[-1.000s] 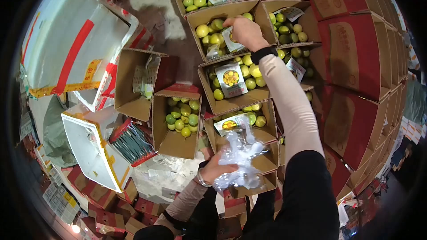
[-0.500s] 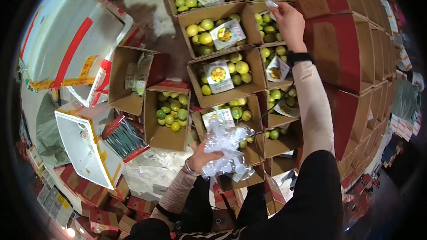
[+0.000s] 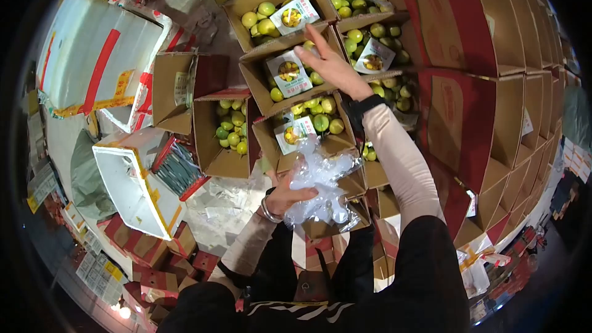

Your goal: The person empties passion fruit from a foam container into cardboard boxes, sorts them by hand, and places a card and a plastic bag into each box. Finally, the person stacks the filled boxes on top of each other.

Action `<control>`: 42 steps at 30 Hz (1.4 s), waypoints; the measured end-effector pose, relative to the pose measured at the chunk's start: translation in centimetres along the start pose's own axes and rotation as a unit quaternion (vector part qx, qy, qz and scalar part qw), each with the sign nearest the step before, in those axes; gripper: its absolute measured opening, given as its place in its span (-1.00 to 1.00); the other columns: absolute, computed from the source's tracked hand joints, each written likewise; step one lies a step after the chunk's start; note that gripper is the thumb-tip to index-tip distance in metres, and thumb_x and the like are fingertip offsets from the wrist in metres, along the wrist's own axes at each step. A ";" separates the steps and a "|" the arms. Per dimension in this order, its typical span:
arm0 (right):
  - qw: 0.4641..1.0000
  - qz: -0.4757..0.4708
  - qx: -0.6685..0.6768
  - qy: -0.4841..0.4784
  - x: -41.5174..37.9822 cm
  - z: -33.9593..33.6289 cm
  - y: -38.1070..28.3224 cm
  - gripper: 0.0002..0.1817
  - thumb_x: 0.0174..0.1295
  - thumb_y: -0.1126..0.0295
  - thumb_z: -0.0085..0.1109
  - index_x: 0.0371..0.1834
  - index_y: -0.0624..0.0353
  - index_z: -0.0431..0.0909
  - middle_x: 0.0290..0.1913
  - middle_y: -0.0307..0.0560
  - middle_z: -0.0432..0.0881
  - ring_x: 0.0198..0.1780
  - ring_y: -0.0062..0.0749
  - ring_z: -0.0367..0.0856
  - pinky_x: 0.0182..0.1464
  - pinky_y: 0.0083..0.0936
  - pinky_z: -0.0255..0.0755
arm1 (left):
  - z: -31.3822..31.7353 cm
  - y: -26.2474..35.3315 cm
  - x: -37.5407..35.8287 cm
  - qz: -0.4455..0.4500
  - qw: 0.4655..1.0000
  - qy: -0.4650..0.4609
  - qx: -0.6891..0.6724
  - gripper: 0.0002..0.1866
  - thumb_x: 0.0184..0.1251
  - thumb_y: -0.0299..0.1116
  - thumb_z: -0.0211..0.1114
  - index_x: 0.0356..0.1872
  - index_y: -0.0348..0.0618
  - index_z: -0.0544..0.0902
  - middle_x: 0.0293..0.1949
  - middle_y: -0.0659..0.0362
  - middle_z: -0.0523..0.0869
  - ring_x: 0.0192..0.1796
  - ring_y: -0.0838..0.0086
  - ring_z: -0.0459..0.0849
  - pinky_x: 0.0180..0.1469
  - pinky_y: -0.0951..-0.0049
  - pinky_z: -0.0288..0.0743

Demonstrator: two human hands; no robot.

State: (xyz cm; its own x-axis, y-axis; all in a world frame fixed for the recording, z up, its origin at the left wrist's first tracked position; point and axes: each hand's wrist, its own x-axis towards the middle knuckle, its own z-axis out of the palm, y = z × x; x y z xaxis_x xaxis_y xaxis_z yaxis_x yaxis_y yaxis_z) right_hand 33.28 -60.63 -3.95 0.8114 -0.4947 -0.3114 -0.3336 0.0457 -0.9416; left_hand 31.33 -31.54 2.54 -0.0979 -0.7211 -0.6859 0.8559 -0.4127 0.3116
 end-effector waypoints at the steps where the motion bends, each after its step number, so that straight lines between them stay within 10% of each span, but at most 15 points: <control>1: 0.998 0.038 -0.047 -0.019 -0.7 0.0 1.0 -0.12 0.24 -0.06 0.12 0.47 0.17 -0.05 0.37 0.16 0.22 0.36 -0.15 0.25 0.34 -0.46 0.12 | 0.2 -0.3 0.0 0.000 0.999 -0.022 0.031 -0.14 0.18 -0.56 0.31 0.45 -0.20 -0.02 0.18 0.11 0.44 0.16 0.42 0.47 0.21 0.43 0.36; 2: 0.995 0.013 -0.100 -0.018 -1.8 -0.9 0.4 -0.01 0.17 -0.21 0.10 0.47 0.22 -0.06 0.45 0.20 0.07 0.44 -0.04 0.08 0.40 -0.40 0.01 | 0.8 -0.1 0.0 -0.034 0.998 -0.039 0.040 -0.13 0.16 -0.54 0.33 0.43 -0.24 0.00 0.21 0.12 0.40 0.21 0.43 0.42 0.24 0.43 0.30; 7: 0.939 0.131 -0.104 -0.300 -13.7 -4.2 -3.4 -0.28 0.15 0.05 0.29 0.31 0.19 0.32 0.08 0.02 0.56 -0.09 -0.50 0.56 -0.05 -0.56 0.47 | 4.6 -0.8 1.0 0.037 0.998 -0.040 0.022 -0.23 0.13 -0.45 0.39 0.35 -0.21 0.17 0.13 0.18 0.48 0.15 0.48 0.46 0.20 0.42 0.36; 10: 0.973 0.203 -0.017 -0.112 -17.7 -5.8 -5.4 -0.77 0.20 0.28 0.26 -0.22 0.24 0.64 -0.41 -0.31 0.63 -0.35 -0.72 0.49 -0.31 -0.64 0.41 | 6.7 -1.2 3.6 0.035 0.996 -0.041 0.064 -0.30 0.16 -0.45 0.37 0.32 -0.19 0.24 0.12 0.18 0.50 0.13 0.51 0.49 0.17 0.45 0.40; 13: 0.981 0.092 0.015 0.170 -14.5 -10.6 -3.6 -0.80 0.26 0.29 0.18 -0.25 0.22 0.59 -0.49 -0.35 0.57 -0.51 -0.75 0.42 -0.41 -0.67 0.36 | 9.6 0.9 5.8 0.080 0.994 -0.070 0.008 -0.18 0.15 -0.53 0.33 0.43 -0.03 0.11 0.11 0.19 0.51 0.10 0.50 0.52 0.13 0.43 0.44; 17: 0.930 0.025 -0.199 0.309 -9.4 -15.5 -1.0 -0.70 0.24 0.21 0.18 -0.35 0.29 0.56 -0.54 -0.12 0.61 -0.51 -0.49 0.56 -0.40 -0.49 0.40 | 10.8 -0.6 7.1 0.071 0.994 -0.072 0.030 -0.08 0.16 -0.55 0.32 0.48 0.03 -0.05 0.13 0.18 0.50 0.09 0.50 0.52 0.12 0.44 0.44; 23: 0.929 0.030 -0.085 0.358 -13.5 -17.4 0.9 -0.71 0.23 0.23 0.20 -0.35 0.31 0.55 -0.55 -0.21 0.58 -0.48 -0.65 0.51 -0.34 -0.60 0.42 | 11.8 -3.6 4.1 -0.011 1.000 -0.018 0.021 -0.10 0.17 -0.51 0.34 0.47 -0.02 -0.01 0.15 0.18 0.49 0.10 0.49 0.52 0.14 0.44 0.43; 29: 0.934 0.188 -0.224 0.207 -24.7 -14.3 4.0 -0.02 0.08 -0.05 0.30 0.41 0.32 0.02 0.05 0.37 0.51 0.03 -0.03 0.57 0.01 -0.32 0.47 | 12.6 -7.4 1.4 -0.028 0.998 -0.007 0.060 -0.24 0.16 -0.41 0.37 0.37 -0.17 0.19 0.11 0.16 0.52 0.06 0.48 0.54 0.17 0.42 0.40; 31: 0.938 0.340 0.043 0.063 -28.6 -12.0 -2.3 -0.23 0.18 -0.05 0.20 0.31 0.29 0.27 0.05 0.12 0.56 0.03 -0.35 0.55 -0.04 -0.51 0.46 | 13.3 -7.1 1.3 -0.041 0.997 0.002 0.066 -0.31 0.16 -0.40 0.37 0.32 -0.19 0.26 0.09 0.17 0.54 0.06 0.48 0.55 0.17 0.42 0.41; 33: 0.959 0.271 0.013 -0.077 -34.1 -9.3 -1.8 -0.63 0.27 0.22 0.14 0.09 0.14 0.52 -0.16 -0.09 0.65 -0.16 -0.51 0.55 -0.13 -0.56 0.46 | 15.1 -6.4 0.4 -0.076 0.996 -0.052 0.015 -0.40 0.15 -0.42 0.37 0.23 -0.20 0.34 0.06 0.18 0.56 0.05 0.46 0.58 0.16 0.41 0.42; 34: 0.986 0.147 -0.069 0.035 -36.4 -7.7 -2.2 -0.74 0.23 0.36 0.17 -0.03 0.14 0.59 -0.24 -0.12 0.66 -0.21 -0.54 0.57 -0.14 -0.57 0.46 | 14.3 -7.9 0.3 -0.102 0.993 -0.056 0.017 -0.38 0.14 -0.45 0.36 0.25 -0.19 0.32 0.06 0.16 0.57 0.09 0.45 0.56 0.17 0.39 0.41; 38: 0.917 0.262 0.014 0.302 -40.6 -8.5 0.1 -0.84 0.22 0.46 0.14 -0.19 0.29 0.60 -0.27 0.04 0.67 -0.22 -0.43 0.62 -0.13 -0.55 0.45 | 14.7 -10.7 -0.6 -0.154 0.984 -0.079 0.027 -0.28 0.12 -0.54 0.34 0.33 -0.14 0.24 0.09 0.20 0.55 0.13 0.45 0.53 0.19 0.42 0.40; 42: 0.908 0.190 -0.161 0.338 -39.7 -10.1 5.8 -0.72 0.25 0.30 0.17 -0.11 0.30 0.58 -0.25 0.13 0.65 -0.19 -0.40 0.62 -0.11 -0.54 0.46 | 14.1 -12.4 -1.0 -0.183 0.980 -0.024 0.081 -0.13 0.08 -0.50 0.40 0.42 -0.08 0.11 0.01 0.27 0.54 0.01 0.53 0.52 0.12 0.46 0.42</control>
State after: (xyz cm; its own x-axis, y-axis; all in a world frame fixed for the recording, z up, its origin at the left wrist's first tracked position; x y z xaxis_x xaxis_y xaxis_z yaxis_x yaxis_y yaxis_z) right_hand -5.70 -49.51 4.27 0.1660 -0.9205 -0.3536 -0.7389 0.1214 -0.6628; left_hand 13.66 -33.59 8.61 -0.4104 -0.5326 -0.7402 0.6679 -0.7282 0.1537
